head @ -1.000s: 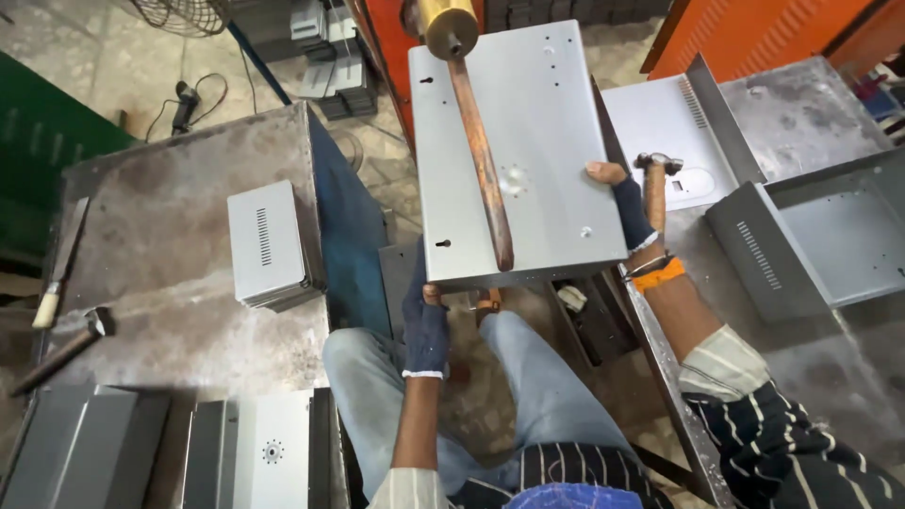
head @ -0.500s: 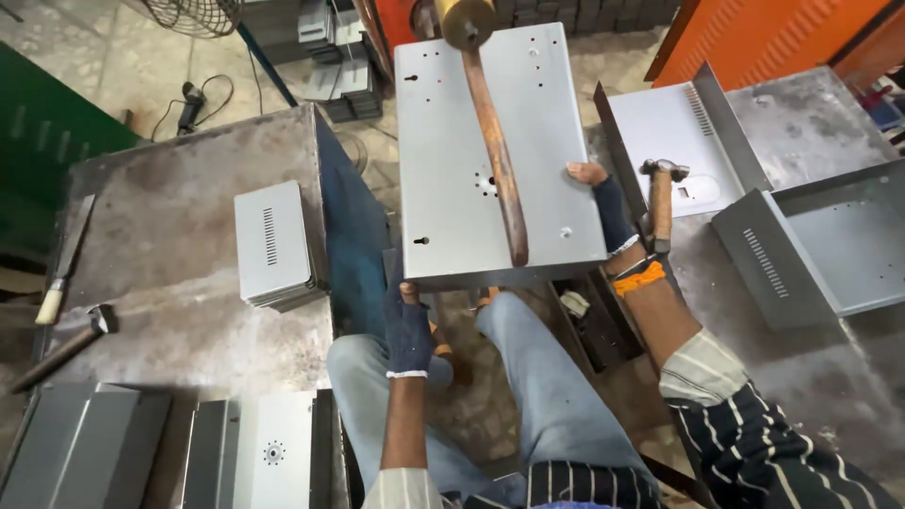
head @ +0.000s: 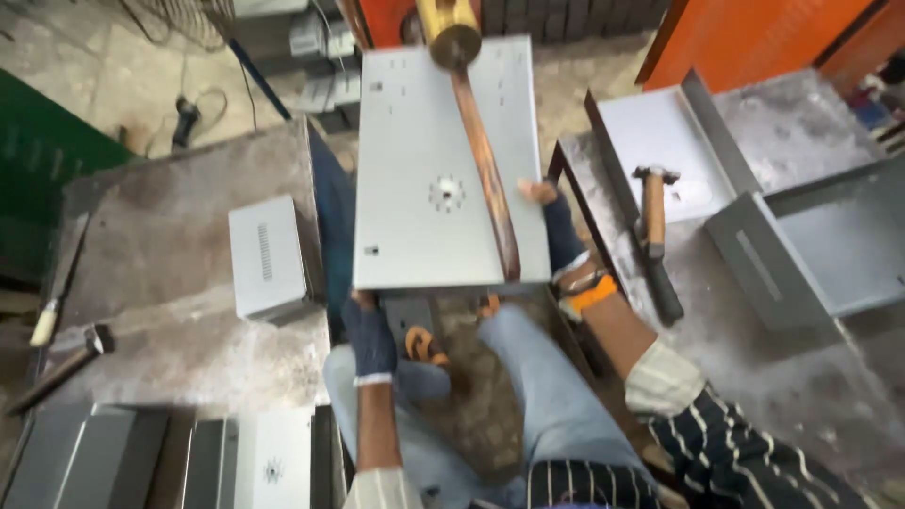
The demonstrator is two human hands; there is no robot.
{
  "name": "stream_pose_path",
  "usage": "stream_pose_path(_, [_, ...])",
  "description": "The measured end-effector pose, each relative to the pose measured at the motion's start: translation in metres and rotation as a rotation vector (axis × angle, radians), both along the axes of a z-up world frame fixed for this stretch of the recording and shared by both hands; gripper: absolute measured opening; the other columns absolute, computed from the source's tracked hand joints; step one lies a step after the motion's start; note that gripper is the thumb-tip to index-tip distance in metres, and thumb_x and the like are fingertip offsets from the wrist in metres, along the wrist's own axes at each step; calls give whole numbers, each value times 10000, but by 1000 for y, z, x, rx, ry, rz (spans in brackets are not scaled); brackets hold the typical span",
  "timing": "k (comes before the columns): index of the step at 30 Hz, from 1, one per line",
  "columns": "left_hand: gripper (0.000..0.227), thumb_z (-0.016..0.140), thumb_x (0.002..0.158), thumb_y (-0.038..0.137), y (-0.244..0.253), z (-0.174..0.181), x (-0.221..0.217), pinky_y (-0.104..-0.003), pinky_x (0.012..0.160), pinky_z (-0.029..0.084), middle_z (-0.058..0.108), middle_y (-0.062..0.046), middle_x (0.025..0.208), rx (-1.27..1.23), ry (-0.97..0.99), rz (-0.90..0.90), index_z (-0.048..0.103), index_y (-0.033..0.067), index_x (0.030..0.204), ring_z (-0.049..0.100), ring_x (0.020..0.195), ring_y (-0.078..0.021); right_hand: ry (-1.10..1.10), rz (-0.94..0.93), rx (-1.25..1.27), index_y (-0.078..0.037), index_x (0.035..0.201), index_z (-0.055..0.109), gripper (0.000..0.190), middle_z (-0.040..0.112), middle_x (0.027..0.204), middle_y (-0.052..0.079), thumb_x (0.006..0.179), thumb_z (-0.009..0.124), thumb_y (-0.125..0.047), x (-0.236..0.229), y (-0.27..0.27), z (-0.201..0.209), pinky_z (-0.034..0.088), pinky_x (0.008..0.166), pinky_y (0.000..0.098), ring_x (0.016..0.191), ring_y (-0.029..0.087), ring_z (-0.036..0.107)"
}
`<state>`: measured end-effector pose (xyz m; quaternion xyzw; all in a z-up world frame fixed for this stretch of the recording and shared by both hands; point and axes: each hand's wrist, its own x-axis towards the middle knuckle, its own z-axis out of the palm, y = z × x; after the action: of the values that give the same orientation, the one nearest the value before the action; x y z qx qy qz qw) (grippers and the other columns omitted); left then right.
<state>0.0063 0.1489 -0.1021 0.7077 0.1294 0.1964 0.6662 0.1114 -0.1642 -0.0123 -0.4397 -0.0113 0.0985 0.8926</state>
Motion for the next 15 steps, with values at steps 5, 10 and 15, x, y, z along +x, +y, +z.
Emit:
stream_pose_path(5, [569, 393, 1059, 589, 0, 18, -18, -295, 587, 346, 440, 44, 774, 90, 39, 39, 542, 57, 923, 396, 701, -82, 51, 105, 70, 52, 1252, 609, 630, 695, 1055, 169, 838, 708, -413, -6, 15, 33, 611, 772, 390, 876, 276, 715])
stream_pose_path(10, [528, 440, 1059, 564, -39, 42, -20, -285, 589, 352, 514, 32, 804, -88, 91, -52, 599, 72, 1163, 405, 689, -96, -39, -79, -26, -5, 1389, 484, 620, 631, 1098, 182, 894, 663, -334, -12, -54, -14, 590, 766, 409, 892, 287, 674])
stream_pose_path(15, [662, 481, 1025, 546, -149, 82, -23, -285, 704, 480, 681, -8, 1260, -86, -111, -184, 548, 70, 1479, 597, 914, -121, -141, -294, -144, -75, 1561, 328, 677, 550, 1152, 201, 965, 608, -234, -36, -116, -39, 564, 758, 434, 912, 301, 623])
